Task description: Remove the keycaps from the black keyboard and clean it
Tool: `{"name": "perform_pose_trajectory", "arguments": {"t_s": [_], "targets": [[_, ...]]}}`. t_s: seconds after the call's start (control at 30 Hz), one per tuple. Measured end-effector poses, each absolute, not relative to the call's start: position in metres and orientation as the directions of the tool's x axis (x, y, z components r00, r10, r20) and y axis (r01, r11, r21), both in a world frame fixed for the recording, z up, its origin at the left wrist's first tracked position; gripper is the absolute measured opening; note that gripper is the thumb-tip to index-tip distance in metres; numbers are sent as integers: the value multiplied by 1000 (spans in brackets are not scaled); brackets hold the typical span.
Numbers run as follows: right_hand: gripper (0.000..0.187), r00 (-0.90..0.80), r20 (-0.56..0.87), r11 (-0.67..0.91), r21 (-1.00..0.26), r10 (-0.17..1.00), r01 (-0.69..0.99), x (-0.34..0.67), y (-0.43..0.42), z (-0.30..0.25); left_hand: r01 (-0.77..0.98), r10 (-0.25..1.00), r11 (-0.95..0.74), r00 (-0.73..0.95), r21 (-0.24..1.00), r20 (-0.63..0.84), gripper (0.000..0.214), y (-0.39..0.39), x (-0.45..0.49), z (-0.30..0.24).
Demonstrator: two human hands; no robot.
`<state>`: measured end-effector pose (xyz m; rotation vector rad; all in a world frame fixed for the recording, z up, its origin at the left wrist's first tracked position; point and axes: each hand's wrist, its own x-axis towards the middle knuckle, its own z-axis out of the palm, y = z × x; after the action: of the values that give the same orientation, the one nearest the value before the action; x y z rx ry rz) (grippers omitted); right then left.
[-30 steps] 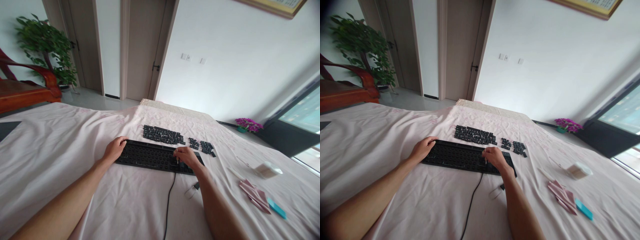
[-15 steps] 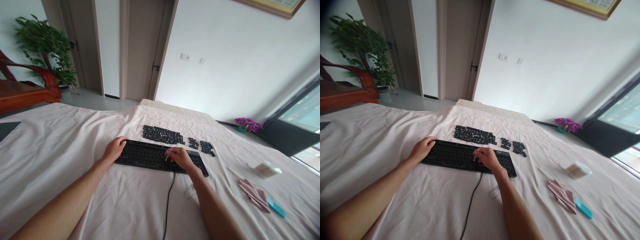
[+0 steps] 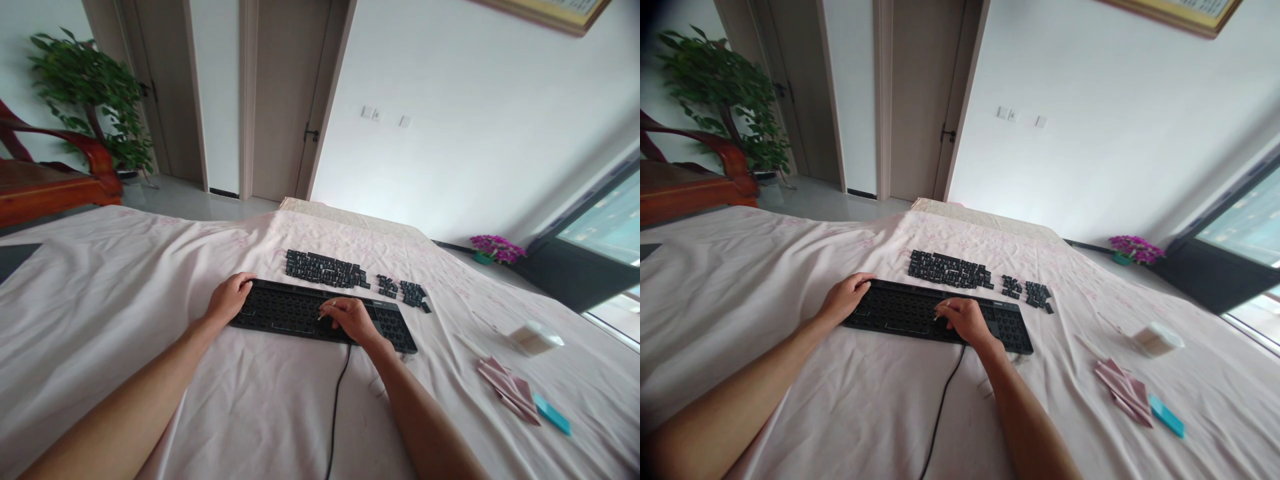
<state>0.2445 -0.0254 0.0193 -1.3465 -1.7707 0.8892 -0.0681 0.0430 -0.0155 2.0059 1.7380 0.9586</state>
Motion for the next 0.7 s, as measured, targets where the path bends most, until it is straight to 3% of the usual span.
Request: {"name": "perform_pose_trajectory", "arguments": {"t_s": [0.23,0.4,0.7], "targets": [[27,-184,145,219,-841,972,495,239,-28,18,744,960,-212,38,634,278,32,42,-68,-15],[27,-182,160,224,-877,970,425,234,-31,19,741,961,-207,32,638,275,32,42,-68,-15],[26,-305,101,236,-864,947,445,234,-34,24,745,957,-213,31,632,287,32,42,-68,-14]]}}
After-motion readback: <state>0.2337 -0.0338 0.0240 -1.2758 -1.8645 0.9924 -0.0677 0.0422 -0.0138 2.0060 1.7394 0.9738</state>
